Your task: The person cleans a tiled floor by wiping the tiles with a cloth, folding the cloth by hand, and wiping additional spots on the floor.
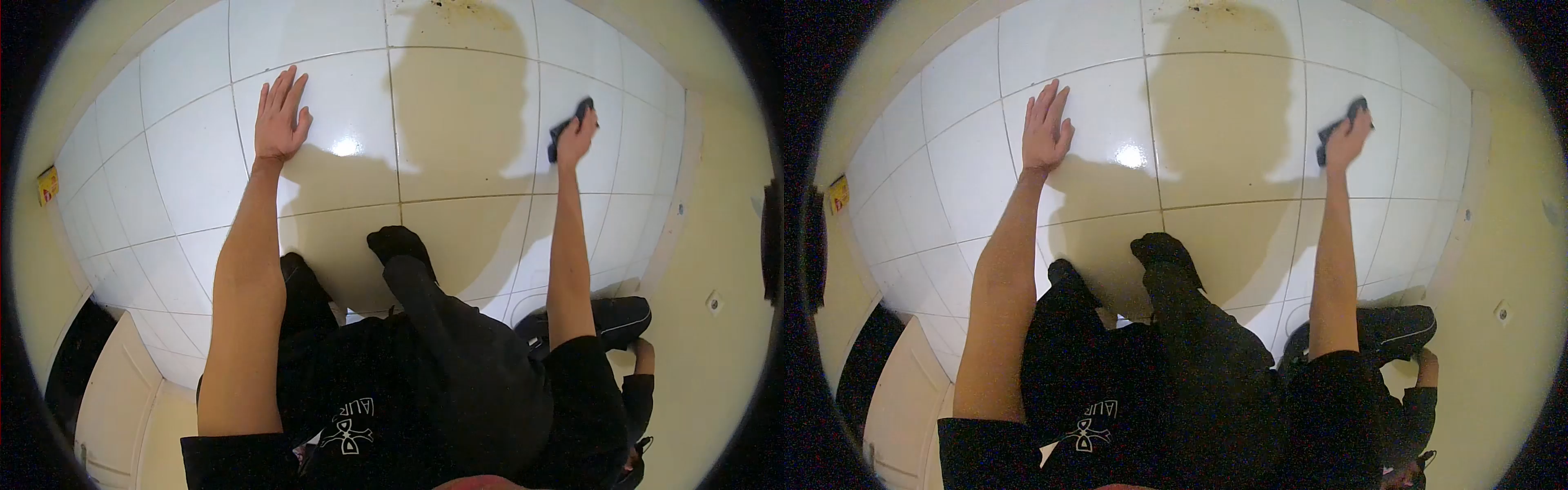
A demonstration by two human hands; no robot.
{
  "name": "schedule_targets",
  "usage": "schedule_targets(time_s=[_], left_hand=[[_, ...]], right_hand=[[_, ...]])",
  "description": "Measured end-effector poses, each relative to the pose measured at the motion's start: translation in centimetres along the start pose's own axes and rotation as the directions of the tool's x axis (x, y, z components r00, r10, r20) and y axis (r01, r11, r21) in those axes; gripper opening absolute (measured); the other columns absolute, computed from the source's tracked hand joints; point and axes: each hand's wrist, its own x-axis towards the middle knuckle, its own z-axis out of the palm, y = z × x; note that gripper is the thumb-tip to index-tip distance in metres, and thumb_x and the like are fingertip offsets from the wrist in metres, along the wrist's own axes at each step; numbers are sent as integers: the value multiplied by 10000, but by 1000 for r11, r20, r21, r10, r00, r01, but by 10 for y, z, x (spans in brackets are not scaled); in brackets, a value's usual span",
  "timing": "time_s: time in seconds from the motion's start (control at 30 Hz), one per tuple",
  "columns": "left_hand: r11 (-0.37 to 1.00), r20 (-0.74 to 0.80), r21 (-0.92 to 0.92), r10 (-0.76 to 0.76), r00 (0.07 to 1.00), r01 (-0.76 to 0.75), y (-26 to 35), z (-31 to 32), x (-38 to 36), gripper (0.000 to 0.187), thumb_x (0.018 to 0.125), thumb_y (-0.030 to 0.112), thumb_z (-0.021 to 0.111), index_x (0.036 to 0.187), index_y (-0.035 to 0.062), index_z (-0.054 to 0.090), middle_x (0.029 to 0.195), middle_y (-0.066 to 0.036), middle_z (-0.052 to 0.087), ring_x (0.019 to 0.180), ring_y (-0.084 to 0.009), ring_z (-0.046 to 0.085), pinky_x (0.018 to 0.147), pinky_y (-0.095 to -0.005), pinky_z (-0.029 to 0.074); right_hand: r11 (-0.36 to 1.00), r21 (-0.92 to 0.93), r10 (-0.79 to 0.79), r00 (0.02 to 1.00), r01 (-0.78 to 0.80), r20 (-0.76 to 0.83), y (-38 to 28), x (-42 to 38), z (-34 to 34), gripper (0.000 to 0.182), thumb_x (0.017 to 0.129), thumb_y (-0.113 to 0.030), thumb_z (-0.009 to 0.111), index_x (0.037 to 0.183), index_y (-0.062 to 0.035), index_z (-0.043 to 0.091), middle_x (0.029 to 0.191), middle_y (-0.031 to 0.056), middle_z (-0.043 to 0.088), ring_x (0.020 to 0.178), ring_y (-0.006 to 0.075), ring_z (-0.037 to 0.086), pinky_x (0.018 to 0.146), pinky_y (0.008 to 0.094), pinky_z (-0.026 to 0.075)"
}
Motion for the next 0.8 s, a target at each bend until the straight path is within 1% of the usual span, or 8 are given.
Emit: schedule_targets(time_s=[0.3,0.5,0.57,0.63,0.7,0.73,0.77,0.8], left_hand=[[1000,3,5,7,1000,-7,-3,2,1,614,937,226,537,1545,150,496,1668,-76,389,1524,-304,371,1282,-531,220],[1000,-10,12,21,1000,-20,-2,2,0,612,938,224,532,1544,150,495,1668,-81,388,1526,-305,367,1281,-537,221],[999,-19,18,27,999,-27,-1,3,1,612,938,222,529,1544,149,494,1667,-82,388,1527,-304,365,1282,-537,220],[999,-17,29,25,1000,-24,0,3,0,612,938,221,527,1544,146,493,1667,-82,388,1527,-304,364,1283,-537,219],[999,-13,24,25,1000,-25,0,3,-1,614,937,219,526,1546,145,492,1666,-82,388,1527,-304,364,1284,-536,219],[1000,-14,21,23,1000,-23,0,2,-1,615,937,218,526,1546,144,491,1666,-82,388,1527,-305,364,1285,-536,219],[1000,-16,18,23,1000,-22,1,3,-1,616,937,219,527,1547,145,491,1666,-81,388,1528,-304,363,1285,-535,219],[1000,-16,15,21,1000,-21,0,3,-1,616,937,220,527,1547,146,490,1665,-80,389,1528,-304,362,1285,-533,219]], right_hand=[[867,371,-405,904,333,134,-224,-33,93,529,889,84,502,1395,-24,607,1511,210,554,1463,372,464,1276,496,268],[690,681,-563,772,244,294,-338,-108,118,554,828,114,524,1373,32,586,1497,255,536,1486,403,420,1283,553,234],[606,795,-507,785,30,356,-357,-110,104,432,912,105,511,1324,47,627,1419,237,611,1434,370,500,1282,502,266],[574,810,-446,784,-119,431,-356,-103,90,404,971,39,536,1358,-2,646,1385,134,680,1356,262,592,1217,408,367],[488,557,-163,557,-672,815,-341,-87,53,419,953,-9,569,1359,-9,670,1243,101,729,1115,204,680,1078,332,473],[301,495,-142,475,-815,868,-318,-85,47,457,948,-76,590,1396,-23,660,1235,60,706,1013,133,643,919,274,513],[190,544,-126,529,-817,839,-302,-84,32,492,936,-127,608,1415,-17,637,1259,83,692,993,161,656,870,287,541],[77,423,-14,423,-903,906,-289,-79,6,583,920,-178,633,1475,-9,566,1297,89,672,1009,194,666,870,306,552]])
